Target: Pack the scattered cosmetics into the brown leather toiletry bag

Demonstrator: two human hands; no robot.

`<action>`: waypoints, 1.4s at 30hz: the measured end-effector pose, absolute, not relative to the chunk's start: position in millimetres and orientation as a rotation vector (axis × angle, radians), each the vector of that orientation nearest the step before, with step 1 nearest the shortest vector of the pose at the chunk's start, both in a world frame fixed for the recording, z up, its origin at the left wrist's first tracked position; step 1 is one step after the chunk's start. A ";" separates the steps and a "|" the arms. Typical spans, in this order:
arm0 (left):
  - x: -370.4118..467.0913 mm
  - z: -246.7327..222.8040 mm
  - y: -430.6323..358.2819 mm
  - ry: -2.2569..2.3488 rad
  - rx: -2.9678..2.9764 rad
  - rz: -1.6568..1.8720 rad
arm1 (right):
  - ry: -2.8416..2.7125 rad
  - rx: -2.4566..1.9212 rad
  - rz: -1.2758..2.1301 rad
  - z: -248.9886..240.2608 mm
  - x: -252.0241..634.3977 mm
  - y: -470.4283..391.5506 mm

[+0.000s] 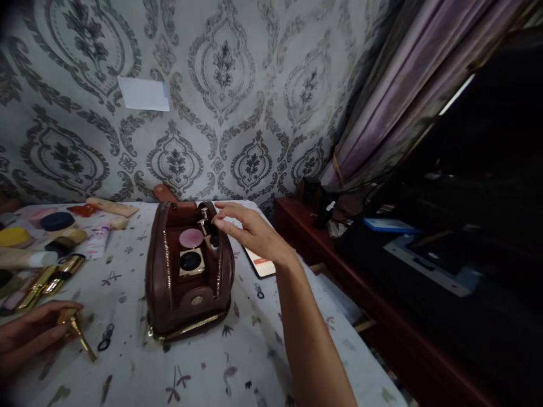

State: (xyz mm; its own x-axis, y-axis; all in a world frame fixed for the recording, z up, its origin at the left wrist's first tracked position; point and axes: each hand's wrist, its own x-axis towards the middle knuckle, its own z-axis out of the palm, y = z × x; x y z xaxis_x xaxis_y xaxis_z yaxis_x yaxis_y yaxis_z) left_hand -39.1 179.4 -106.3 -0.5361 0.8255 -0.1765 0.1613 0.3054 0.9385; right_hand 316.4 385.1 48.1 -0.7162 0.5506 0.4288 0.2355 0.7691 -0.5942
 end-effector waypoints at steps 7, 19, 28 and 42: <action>-25.0 -70.7 182.2 1.791 0.884 1.183 | -2.433 -0.610 0.547 57.8 321.8 372.4; -19.1 -67.8 177.6 1.799 0.965 1.115 | -2.509 -0.746 0.405 54.9 312.0 369.3; -17.2 -65.5 173.9 1.788 1.043 1.059 | -2.503 -0.687 0.438 50.7 305.8 370.6; -9.9 -56.9 175.8 1.816 1.033 1.067 | -2.465 -0.634 0.457 48.1 303.1 372.4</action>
